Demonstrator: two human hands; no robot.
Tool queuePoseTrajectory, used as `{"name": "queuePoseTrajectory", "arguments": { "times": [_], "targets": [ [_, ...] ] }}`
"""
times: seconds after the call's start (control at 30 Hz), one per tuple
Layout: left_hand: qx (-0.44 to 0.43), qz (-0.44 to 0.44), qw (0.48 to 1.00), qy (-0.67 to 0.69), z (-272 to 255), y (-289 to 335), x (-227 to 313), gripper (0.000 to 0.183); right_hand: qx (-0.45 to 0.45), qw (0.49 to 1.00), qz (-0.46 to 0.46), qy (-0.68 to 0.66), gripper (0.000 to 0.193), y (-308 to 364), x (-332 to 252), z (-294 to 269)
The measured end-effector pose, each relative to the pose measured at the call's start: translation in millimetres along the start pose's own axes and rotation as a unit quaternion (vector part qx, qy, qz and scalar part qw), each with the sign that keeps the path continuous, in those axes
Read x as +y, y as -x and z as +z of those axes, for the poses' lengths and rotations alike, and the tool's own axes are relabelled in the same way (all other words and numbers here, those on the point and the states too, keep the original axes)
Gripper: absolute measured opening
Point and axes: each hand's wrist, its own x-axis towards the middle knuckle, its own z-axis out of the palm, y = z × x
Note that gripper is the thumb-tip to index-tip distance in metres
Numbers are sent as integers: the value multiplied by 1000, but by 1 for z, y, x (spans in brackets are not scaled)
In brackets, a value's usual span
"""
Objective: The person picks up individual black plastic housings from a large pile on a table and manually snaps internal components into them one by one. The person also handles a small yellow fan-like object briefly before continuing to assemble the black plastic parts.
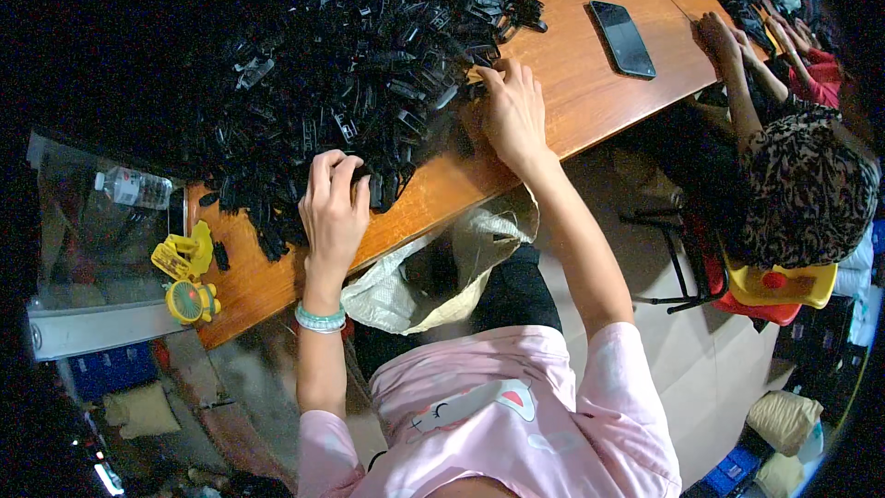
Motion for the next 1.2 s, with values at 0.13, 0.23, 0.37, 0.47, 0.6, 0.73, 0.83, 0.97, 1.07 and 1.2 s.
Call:
{"name": "queuePoseTrajectory", "arguments": {
  "times": [0.13, 0.23, 0.37, 0.47, 0.6, 0.73, 0.83, 0.97, 1.07, 1.2],
  "targets": [
    [90, -32, 991, 97, 1, 9, 0, 28, -71, 997, -5, 37, 18, -1, 10, -2],
    [117, -143, 948, 259, -2, 22, 12, 25, -173, 982, 61, -36, 16, 4, 7, -16],
    [48, -289, 873, 389, -14, 31, 40, 20, -164, 983, 38, -68, 17, 15, 4, -27],
    [32, -272, 796, 539, -10, 40, 45, 21, -156, 988, -1, 6, 18, 20, 3, -34],
    [-51, -349, 679, 644, -8, 45, 56, 19, -202, 974, 83, -59, 22, 20, -3, -46],
    [-119, -384, 693, 599, 1, 51, 59, 27, -235, 958, 114, -119, 34, 17, -13, -55],
    [-140, -387, 697, 587, 6, 52, 64, 31, -163, 985, 58, 27, 42, 26, -10, -48],
    [-156, -378, 716, 566, 11, 53, 67, 29, -45, 993, -71, 81, 44, 35, 8, -32],
    [-146, -361, 740, 549, 14, 55, 68, 28, -19, 984, -105, 143, 42, 36, 15, -27],
    [-119, -355, 753, 541, 17, 57, 69, 28, 12, 981, -56, 184, 44, 32, 14, -27]
  ]
}}
